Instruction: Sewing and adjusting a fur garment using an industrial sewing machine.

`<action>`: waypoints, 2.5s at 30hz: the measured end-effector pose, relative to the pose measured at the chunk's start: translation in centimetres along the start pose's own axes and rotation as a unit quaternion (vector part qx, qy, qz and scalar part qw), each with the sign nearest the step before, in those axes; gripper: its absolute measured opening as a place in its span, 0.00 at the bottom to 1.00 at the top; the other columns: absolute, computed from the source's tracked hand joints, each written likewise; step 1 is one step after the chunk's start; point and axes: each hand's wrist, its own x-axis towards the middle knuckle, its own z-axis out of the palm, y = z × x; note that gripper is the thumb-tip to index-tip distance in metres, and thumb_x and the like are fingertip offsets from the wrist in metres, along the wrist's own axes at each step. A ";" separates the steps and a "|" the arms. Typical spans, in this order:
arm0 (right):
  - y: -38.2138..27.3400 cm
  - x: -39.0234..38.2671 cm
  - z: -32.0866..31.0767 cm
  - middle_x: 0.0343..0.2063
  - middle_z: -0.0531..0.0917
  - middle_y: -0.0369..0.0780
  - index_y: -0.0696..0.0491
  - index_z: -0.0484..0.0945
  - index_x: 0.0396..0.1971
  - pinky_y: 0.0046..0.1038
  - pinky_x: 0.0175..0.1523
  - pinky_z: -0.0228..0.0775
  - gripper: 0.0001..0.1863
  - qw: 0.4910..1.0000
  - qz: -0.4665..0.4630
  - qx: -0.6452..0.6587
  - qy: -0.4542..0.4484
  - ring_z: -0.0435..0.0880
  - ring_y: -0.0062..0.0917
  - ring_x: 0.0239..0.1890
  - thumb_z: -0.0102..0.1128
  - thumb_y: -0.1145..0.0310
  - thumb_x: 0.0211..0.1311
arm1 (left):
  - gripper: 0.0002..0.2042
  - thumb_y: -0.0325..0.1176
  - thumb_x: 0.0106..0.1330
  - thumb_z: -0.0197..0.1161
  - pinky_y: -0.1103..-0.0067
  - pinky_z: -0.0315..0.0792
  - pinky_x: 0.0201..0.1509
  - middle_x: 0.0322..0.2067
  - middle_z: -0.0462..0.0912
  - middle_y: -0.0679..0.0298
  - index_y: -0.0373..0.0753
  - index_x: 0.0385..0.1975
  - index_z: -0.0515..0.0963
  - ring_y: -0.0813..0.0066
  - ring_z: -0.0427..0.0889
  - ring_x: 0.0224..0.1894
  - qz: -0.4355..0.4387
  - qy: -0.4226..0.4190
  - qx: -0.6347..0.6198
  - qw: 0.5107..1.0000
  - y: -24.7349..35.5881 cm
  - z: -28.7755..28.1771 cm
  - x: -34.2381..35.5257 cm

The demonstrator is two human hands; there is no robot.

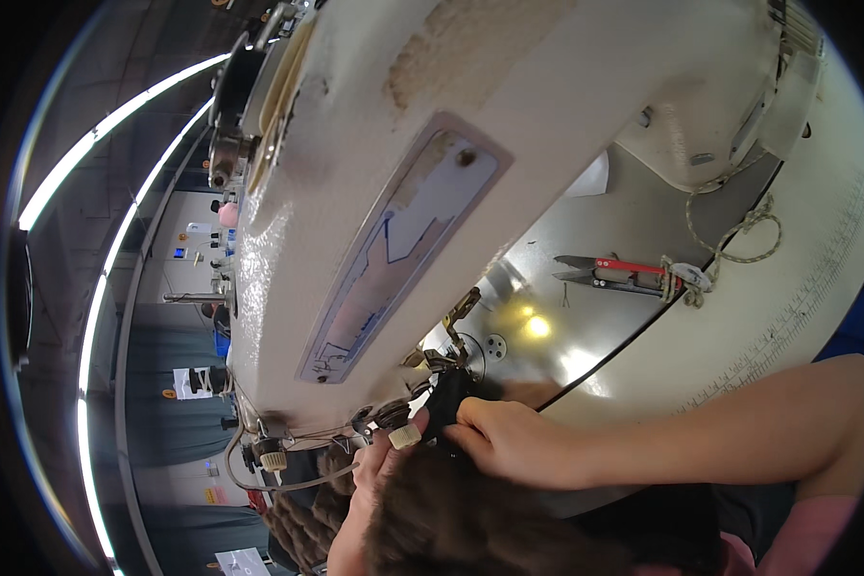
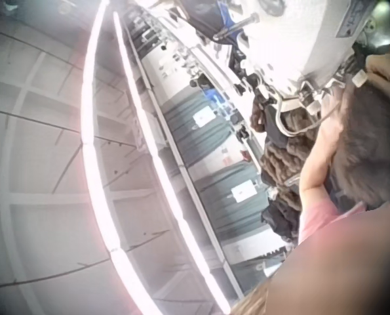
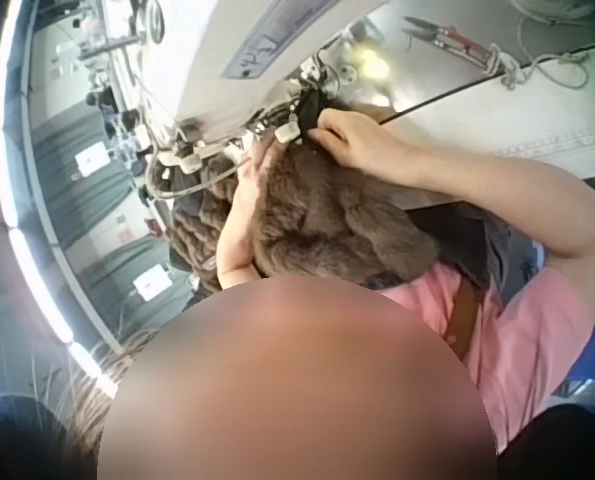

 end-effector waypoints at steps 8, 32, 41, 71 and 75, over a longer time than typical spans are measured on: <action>-1.1 -0.6 -0.7 0.22 0.80 0.54 0.60 0.77 0.26 0.46 0.37 0.73 0.16 0.993 0.017 -0.112 -0.015 0.82 0.51 0.30 0.53 0.62 0.67 | 0.21 0.23 0.60 0.60 0.64 0.73 0.48 0.47 0.75 0.46 0.35 0.56 0.77 0.53 0.77 0.48 -0.055 -0.086 -0.003 0.995 0.7 -0.3 -0.9; 0.6 -0.6 -0.4 0.30 0.75 0.48 0.58 0.76 0.35 0.39 0.44 0.70 0.10 0.995 -0.061 -0.047 -0.057 0.77 0.44 0.36 0.53 0.66 0.66 | 0.14 0.30 0.57 0.61 0.78 0.74 0.49 0.41 0.87 0.63 0.36 0.42 0.81 0.71 0.83 0.47 -0.210 -0.049 -0.038 0.976 0.9 3.3 -0.9; 1.2 -0.7 -0.2 0.34 0.74 0.48 0.58 0.77 0.38 0.38 0.50 0.67 0.12 0.995 -0.060 0.032 -0.074 0.75 0.41 0.43 0.47 0.66 0.67 | 0.18 0.22 0.50 0.60 0.78 0.72 0.51 0.48 0.81 0.61 0.36 0.44 0.82 0.69 0.80 0.48 -0.312 -0.105 -0.412 0.850 -2.3 4.5 -1.0; -2.8 -4.9 -4.0 0.36 0.80 0.43 0.54 0.78 0.48 0.37 0.42 0.76 0.15 0.944 -0.011 -0.324 -0.059 0.83 0.39 0.36 0.51 0.67 0.64 | 0.26 0.22 0.56 0.61 0.76 0.72 0.56 0.55 0.73 0.60 0.48 0.57 0.78 0.64 0.78 0.52 -0.087 -0.104 -0.284 0.949 1.5 2.2 4.1; -2.9 -1.6 -6.4 0.29 0.77 0.39 0.51 0.76 0.54 0.30 0.21 0.74 0.22 0.788 -0.171 -0.588 -0.072 0.83 0.28 0.23 0.56 0.69 0.57 | 0.32 0.21 0.52 0.58 0.72 0.73 0.48 0.56 0.73 0.60 0.54 0.62 0.74 0.61 0.79 0.42 -0.063 -0.080 -0.169 0.980 1.7 3.3 3.2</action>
